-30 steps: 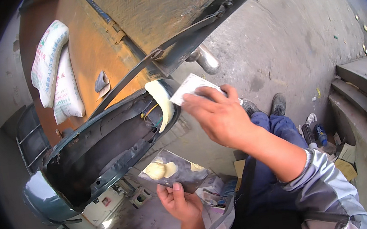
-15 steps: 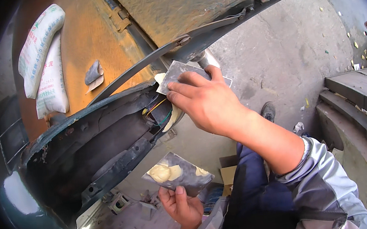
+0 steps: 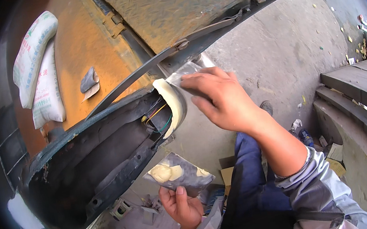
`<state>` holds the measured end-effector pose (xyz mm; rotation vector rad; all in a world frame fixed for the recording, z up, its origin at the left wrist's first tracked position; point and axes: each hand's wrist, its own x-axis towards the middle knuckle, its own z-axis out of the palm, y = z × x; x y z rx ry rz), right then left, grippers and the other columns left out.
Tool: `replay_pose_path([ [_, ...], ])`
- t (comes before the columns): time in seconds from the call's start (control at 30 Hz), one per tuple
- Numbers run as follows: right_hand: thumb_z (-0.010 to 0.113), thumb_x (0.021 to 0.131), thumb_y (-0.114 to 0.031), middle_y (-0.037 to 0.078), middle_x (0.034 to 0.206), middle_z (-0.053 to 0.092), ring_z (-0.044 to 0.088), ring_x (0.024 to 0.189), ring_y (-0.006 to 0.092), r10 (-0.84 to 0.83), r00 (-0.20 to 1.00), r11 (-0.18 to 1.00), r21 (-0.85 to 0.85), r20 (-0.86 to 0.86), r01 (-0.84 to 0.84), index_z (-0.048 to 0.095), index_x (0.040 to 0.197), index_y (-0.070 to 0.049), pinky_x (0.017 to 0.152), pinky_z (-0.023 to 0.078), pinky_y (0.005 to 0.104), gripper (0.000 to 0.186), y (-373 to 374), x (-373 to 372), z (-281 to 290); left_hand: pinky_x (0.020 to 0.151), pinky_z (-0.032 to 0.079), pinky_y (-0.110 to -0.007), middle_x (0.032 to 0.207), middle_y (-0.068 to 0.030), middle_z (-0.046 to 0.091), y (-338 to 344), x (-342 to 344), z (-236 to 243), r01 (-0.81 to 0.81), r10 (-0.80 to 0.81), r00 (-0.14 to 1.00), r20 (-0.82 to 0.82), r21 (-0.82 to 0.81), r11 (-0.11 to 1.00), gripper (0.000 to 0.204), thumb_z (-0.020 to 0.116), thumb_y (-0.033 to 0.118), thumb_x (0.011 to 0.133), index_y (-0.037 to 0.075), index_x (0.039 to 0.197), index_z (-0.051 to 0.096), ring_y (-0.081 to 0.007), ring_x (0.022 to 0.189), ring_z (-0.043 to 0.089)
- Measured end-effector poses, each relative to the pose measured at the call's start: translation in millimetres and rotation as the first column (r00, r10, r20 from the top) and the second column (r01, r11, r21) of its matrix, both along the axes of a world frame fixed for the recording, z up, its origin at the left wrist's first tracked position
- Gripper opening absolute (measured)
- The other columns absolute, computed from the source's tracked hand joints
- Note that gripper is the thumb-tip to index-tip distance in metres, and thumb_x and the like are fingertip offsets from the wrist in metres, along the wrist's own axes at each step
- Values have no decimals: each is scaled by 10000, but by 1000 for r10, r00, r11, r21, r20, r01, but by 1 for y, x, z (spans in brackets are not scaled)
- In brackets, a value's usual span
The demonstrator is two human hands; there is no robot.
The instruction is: The person applies a beige body filler to a dark car bumper using a metal putty knife. They spread the filler across several areas of the bumper, then scrape excess material back onto the knife and continue smoothing the surface.
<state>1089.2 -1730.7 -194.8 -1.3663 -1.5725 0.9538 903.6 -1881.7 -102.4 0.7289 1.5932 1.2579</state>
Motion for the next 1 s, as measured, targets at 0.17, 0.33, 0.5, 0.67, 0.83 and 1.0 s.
replay_pose_path([
  [0.17, 660, 839, -88, 102, 1190, 663, 594, 1088, 296, 5, 964, 991, -125, -267, -39, 635, 1217, -81, 884, 486, 369, 379, 1, -5, -25, 1028, 402, -351, 1231, -104, 574, 10, 5, 0, 37, -37, 999, 22, -1, 999, 435, 526, 3, 897, -38, 1324, 451, -195, 1137, 537],
  [0.33, 666, 857, -83, 102, 1181, 670, 605, 1087, 269, 55, 904, 985, -128, -424, -120, 642, 1208, -64, 929, 488, 373, 353, 16, -14, -34, 1057, 394, -385, 1264, -122, 562, 15, 4, -2, 69, -69, 997, 37, 10, 998, 456, 516, 7, 900, -37, 1345, 431, -220, 1178, 526],
  [0.5, 661, 856, -47, 117, 1184, 668, 608, 1114, 279, 212, 841, 944, -118, -498, -307, 653, 1173, -38, 973, 476, 374, 317, -18, 13, -40, 1082, 382, -417, 1316, -138, 540, 25, 12, 0, 93, -95, 992, 82, 28, 995, 458, 498, 13, 919, -18, 1368, 419, -250, 1226, 514],
  [0.67, 672, 863, -43, 121, 1276, 632, 586, 1174, 217, -9, 616, 831, -349, -788, -433, 612, 1232, -37, 969, 454, 339, 374, -70, 53, -37, 1094, 373, -428, 1353, -136, 528, 41, 39, -9, 33, -29, 994, 108, -36, 999, 447, 497, 26, 945, 4, 1385, 420, -252, 1256, 503],
  [0.83, 659, 877, -68, 125, 1306, 612, 581, 1172, 262, 116, 713, 907, -219, -691, -359, 595, 1264, -36, 984, 449, 363, 393, -71, 96, -40, 1098, 372, -427, 1352, -138, 536, 55, 84, -9, -21, 28, 993, 114, -57, 998, 436, 503, 15, 945, 13, 1375, 433, -249, 1261, 504],
  [1.0, 658, 857, -56, 136, 1255, 635, 583, 1135, 316, 99, 840, 925, -262, -533, -275, 626, 1191, -14, 994, 445, 397, 338, -58, 136, -48, 1097, 371, -413, 1323, -122, 549, 62, 119, -11, -57, 58, 998, 12, -33, 998, 443, 525, 7, 929, 7, 1362, 429, -237, 1243, 512],
])
